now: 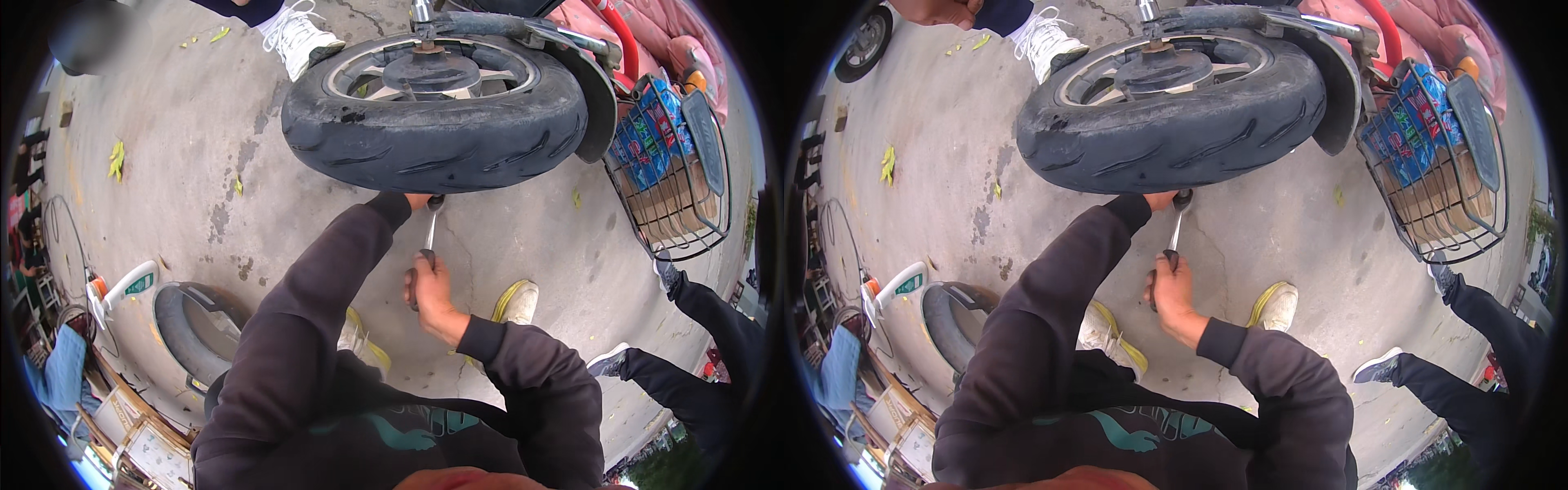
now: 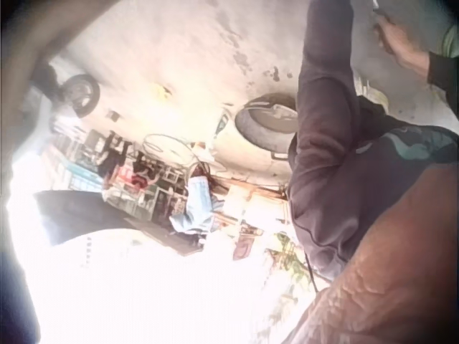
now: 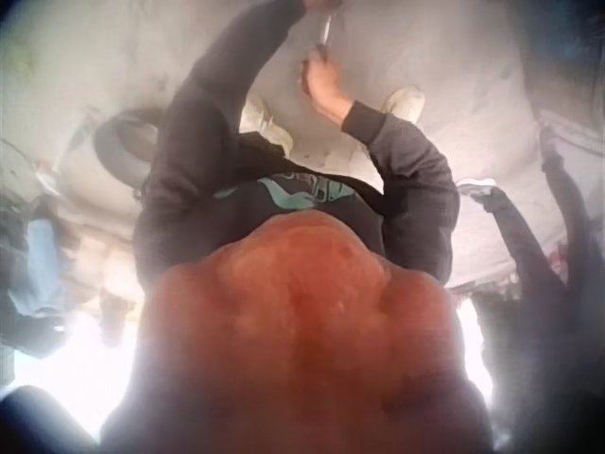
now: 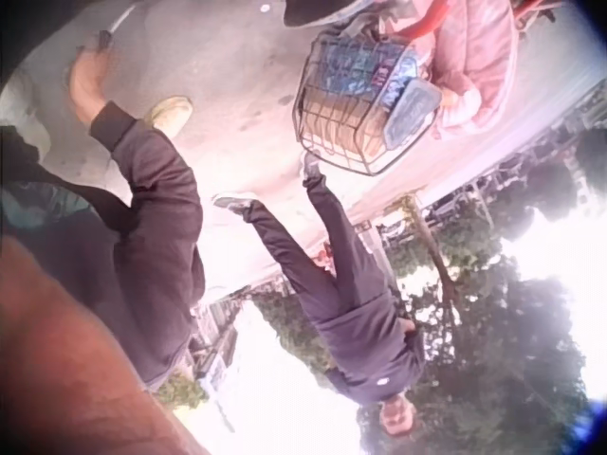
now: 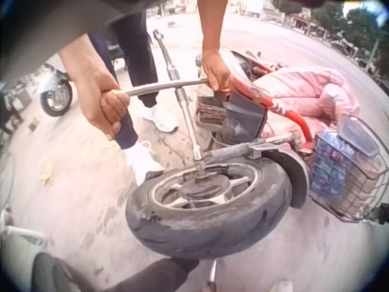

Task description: The person uses a wrench to loosen and remove bolts from a scooter wheel, then detaches the wheel from the scooter. The person places the wheel on the ground and briefly handles a small metal part near the wheel hub.

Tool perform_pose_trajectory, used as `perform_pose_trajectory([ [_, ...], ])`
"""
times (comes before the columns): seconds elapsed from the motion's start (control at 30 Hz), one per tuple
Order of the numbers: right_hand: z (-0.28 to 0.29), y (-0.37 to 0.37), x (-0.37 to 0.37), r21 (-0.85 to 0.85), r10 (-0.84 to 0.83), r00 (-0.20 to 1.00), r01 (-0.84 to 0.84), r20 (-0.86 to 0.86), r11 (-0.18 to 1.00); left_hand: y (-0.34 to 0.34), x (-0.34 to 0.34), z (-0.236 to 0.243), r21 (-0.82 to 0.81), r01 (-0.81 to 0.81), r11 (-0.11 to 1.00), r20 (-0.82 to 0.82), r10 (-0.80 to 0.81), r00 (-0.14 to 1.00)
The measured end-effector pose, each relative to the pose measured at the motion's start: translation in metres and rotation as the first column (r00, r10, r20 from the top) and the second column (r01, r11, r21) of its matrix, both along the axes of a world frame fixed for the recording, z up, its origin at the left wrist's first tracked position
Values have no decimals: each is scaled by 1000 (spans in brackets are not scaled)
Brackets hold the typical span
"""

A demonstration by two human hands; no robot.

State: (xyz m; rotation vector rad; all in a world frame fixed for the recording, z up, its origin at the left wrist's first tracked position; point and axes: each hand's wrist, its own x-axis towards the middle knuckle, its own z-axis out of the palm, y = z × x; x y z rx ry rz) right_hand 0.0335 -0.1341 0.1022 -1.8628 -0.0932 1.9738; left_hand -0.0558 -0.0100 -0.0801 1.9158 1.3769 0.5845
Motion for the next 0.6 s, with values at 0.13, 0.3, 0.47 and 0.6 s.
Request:
perform_pose_trajectory([
  [0.13, -88, -13, -138, 342, -42, 945, -75, 323, 937, -12, -14, -26, 313, -56, 948, -80, 84, 993],
  [0.3, -104, -4, -140, 394, -45, 997, 15, 67, 919, -7, -5, -14, -37, -10, 999, 168, 16, 986],
  [0.47, -34, -9, -31, 58, 196, 973, -190, -124, 980, 13, 19, 3, -471, -186, 862, 418, 404, 814],
  [0.6, -1, 61, 116, 44, 542, 807, -548, -233, 835, 25, 24, 39, -733, -105, 672, 424, 572, 702],
])
